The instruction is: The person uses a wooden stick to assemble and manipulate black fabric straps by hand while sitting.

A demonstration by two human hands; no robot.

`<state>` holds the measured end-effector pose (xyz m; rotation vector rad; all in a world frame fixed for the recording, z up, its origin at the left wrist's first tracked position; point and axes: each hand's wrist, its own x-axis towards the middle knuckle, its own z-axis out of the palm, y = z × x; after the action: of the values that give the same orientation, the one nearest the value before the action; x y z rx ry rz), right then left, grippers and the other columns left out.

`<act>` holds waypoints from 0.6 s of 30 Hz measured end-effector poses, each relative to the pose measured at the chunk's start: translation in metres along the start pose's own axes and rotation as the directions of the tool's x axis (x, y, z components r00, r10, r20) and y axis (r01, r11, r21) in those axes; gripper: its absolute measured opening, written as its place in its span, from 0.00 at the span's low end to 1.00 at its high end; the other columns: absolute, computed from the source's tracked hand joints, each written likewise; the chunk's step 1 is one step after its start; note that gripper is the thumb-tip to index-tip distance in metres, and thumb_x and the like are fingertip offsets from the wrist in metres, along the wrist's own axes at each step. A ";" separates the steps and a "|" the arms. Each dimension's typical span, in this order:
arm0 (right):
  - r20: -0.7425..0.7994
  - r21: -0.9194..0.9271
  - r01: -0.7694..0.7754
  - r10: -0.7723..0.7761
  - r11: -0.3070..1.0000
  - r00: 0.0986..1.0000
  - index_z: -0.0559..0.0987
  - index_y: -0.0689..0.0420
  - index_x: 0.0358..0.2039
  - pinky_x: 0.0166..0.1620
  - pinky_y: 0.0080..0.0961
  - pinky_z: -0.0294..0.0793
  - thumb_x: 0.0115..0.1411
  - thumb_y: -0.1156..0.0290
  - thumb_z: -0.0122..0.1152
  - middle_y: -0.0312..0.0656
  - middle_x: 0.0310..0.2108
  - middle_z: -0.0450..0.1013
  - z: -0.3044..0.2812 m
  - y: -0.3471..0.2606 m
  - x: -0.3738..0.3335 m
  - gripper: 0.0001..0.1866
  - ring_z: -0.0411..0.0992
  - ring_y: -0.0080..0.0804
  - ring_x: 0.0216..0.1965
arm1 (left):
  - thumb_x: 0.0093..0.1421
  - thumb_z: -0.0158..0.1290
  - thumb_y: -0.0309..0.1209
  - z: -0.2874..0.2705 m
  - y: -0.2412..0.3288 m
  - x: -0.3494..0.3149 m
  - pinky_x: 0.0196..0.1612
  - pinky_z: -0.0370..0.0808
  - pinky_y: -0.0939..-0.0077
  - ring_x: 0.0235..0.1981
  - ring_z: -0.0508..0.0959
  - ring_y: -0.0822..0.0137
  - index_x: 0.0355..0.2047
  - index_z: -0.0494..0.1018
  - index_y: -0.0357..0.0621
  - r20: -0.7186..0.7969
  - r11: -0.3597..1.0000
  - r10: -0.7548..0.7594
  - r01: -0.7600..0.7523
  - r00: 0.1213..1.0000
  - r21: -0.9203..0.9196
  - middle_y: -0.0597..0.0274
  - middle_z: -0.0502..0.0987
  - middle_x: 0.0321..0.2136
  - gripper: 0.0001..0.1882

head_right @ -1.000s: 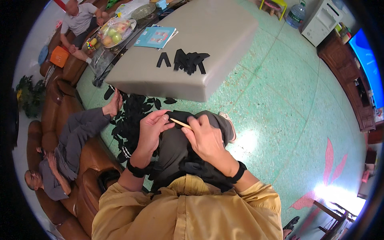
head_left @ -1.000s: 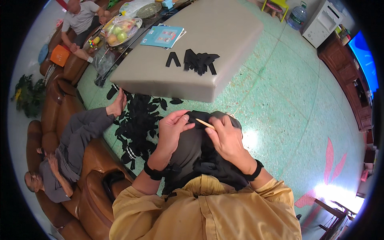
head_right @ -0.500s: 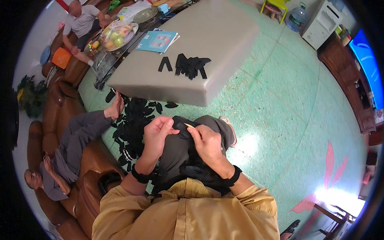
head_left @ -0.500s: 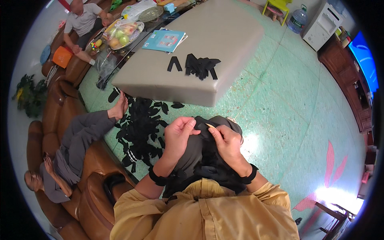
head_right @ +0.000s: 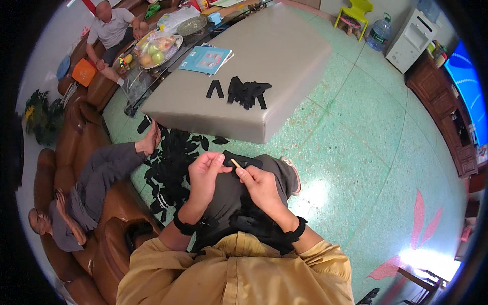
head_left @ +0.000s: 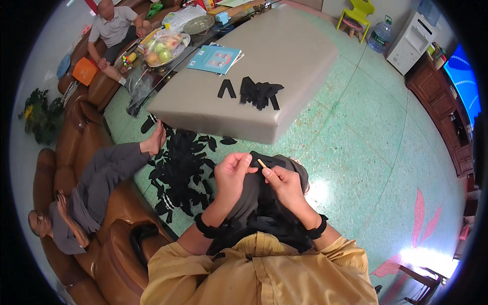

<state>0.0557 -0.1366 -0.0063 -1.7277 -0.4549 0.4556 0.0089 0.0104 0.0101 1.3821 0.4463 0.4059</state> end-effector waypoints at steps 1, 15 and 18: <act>0.004 -0.001 -0.003 0.003 1.000 1.000 0.74 0.62 0.20 0.21 0.18 0.56 0.59 0.64 0.57 0.32 0.12 0.61 -0.001 0.000 -0.002 0.16 0.56 0.16 0.17 | 0.60 0.49 0.27 -0.002 0.001 0.000 0.31 0.76 0.81 0.23 0.74 0.75 0.31 0.71 0.34 0.006 0.998 -0.043 0.043 0.999 -0.035 0.64 0.73 0.25 0.07; 0.057 -0.559 0.411 -0.461 0.720 0.885 0.66 0.60 0.19 0.17 0.35 0.66 0.58 0.66 0.54 0.48 0.14 0.67 0.013 -0.002 -0.007 0.15 0.68 0.45 0.15 | 0.57 0.53 0.27 -0.003 0.002 -0.001 0.24 0.69 0.87 0.21 0.71 0.81 0.28 0.73 0.34 -0.028 0.995 -0.018 0.021 0.999 0.100 0.68 0.74 0.23 0.07; 0.077 -0.580 0.434 -0.483 0.690 0.872 0.66 0.61 0.19 0.17 0.34 0.65 0.58 0.67 0.54 0.48 0.14 0.67 0.012 0.000 -0.001 0.15 0.67 0.46 0.15 | 0.57 0.53 0.25 -0.002 0.006 0.004 0.27 0.70 0.87 0.22 0.71 0.80 0.27 0.72 0.33 0.009 0.957 0.079 -0.078 0.997 0.280 0.68 0.74 0.23 0.06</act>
<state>0.0488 -0.1275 -0.0086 -2.1109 -1.0249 -0.1538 0.0117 0.0149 0.0160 1.6787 0.4648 0.4206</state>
